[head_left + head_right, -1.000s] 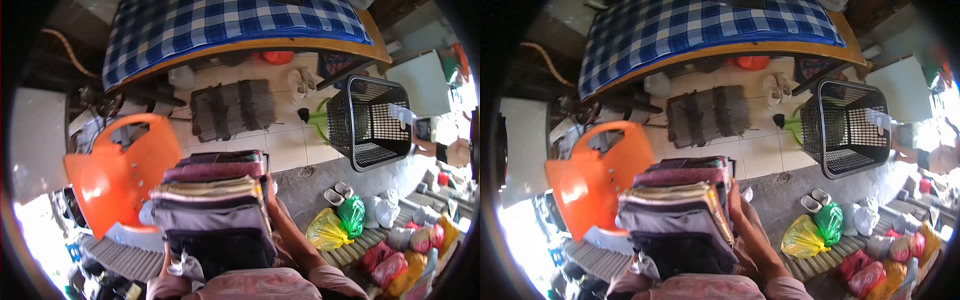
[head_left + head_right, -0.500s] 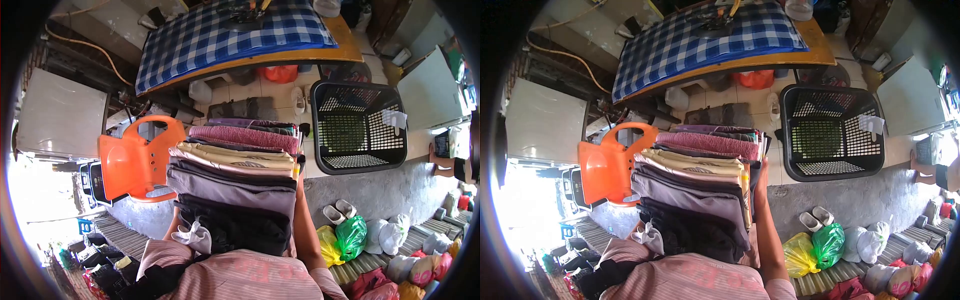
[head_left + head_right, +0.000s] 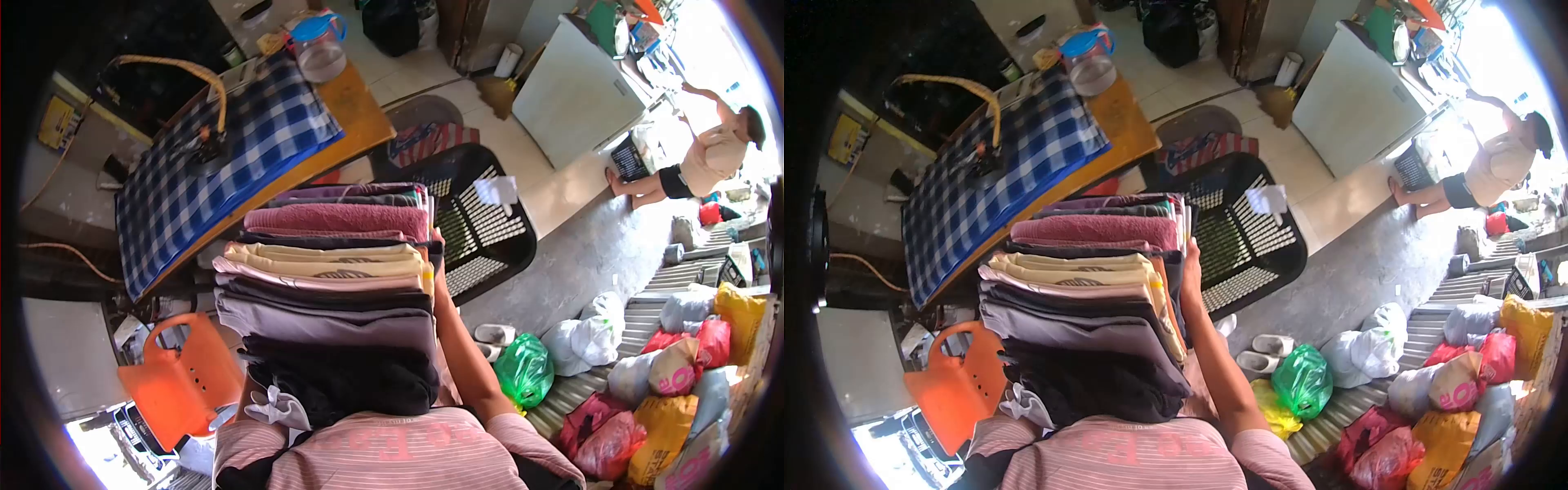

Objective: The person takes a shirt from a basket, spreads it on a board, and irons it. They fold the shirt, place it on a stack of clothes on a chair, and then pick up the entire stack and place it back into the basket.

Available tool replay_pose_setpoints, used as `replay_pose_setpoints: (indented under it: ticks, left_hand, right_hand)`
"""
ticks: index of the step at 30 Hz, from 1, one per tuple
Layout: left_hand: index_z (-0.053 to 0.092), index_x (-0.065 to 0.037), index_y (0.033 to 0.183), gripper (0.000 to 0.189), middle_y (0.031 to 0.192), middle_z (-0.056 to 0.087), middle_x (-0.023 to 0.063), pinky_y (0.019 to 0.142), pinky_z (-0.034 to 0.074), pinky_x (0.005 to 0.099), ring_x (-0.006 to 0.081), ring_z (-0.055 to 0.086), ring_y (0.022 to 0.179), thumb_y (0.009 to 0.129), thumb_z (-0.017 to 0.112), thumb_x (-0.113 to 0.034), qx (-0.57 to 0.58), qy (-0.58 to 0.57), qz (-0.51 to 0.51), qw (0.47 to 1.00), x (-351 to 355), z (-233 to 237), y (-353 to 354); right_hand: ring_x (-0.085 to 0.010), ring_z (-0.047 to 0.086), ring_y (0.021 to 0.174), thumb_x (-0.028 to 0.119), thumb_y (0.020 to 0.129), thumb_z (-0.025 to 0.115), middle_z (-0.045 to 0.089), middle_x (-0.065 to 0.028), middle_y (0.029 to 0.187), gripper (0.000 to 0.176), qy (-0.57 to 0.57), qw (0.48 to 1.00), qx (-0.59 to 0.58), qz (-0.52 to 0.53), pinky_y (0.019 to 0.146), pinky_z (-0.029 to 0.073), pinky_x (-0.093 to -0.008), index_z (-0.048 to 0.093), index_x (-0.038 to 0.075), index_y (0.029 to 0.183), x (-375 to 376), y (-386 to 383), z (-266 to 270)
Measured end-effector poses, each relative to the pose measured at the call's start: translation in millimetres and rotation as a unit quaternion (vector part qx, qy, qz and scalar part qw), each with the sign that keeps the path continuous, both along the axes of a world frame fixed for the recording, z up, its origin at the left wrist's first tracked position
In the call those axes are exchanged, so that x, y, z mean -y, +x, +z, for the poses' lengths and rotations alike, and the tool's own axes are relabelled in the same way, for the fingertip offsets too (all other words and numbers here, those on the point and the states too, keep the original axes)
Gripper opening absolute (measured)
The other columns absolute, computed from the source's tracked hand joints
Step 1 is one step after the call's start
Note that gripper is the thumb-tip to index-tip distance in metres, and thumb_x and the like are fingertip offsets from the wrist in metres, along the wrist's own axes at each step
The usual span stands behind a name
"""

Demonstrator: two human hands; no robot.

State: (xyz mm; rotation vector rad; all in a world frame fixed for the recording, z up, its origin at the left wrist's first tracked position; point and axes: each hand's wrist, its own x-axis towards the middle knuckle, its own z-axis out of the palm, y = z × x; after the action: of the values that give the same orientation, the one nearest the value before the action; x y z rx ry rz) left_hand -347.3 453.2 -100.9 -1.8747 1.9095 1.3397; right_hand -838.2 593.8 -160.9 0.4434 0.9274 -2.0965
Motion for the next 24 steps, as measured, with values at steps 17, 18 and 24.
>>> replay_pose_setpoints:
  ticks: [17,18,24]
  left_hand:
    - [0.056,-0.005,0.126,0.052,0.113,0.062,0.0023,0.091,0.044,0.0311,0.0146,0.058,0.100,0.100,0.039,-0.047,0.005,0.089,0.088,0.992,-127.1,-65.9,-278.6]
    - [0.056,-0.005,0.126,0.052,0.113,0.062,0.0023,0.091,0.043,0.0311,0.0145,0.058,0.100,0.100,0.039,-0.047,0.003,0.094,0.095,0.991,-128.9,-74.4,-280.2]
    - [0.056,-0.005,0.126,0.052,0.113,0.062,0.0021,0.091,0.043,0.0310,0.0144,0.058,0.100,0.100,0.039,-0.047,-0.021,0.121,0.158,0.980,-143.1,-117.8,-289.0]
  right_hand:
    - [-0.0206,0.056,0.097,0.044,0.092,0.059,0.060,-0.0121,0.108,0.059,0.394,0.891,-0.132,0.184,0.085,0.046,-0.0358,0.036,0.010,0.135,-133.5,-200.1,-79.0]
    - [-0.0204,0.056,0.095,0.044,0.092,0.058,0.061,-0.0118,0.105,0.055,0.413,0.874,-0.139,0.216,0.084,0.047,-0.0361,0.039,0.010,0.131,-132.5,-195.7,-97.6]
    - [-0.0178,0.058,0.083,0.047,0.093,0.057,0.062,-0.0092,0.096,0.046,0.323,0.922,-0.058,0.206,0.075,0.049,-0.0353,0.050,0.006,0.113,-133.1,-181.2,-223.4]
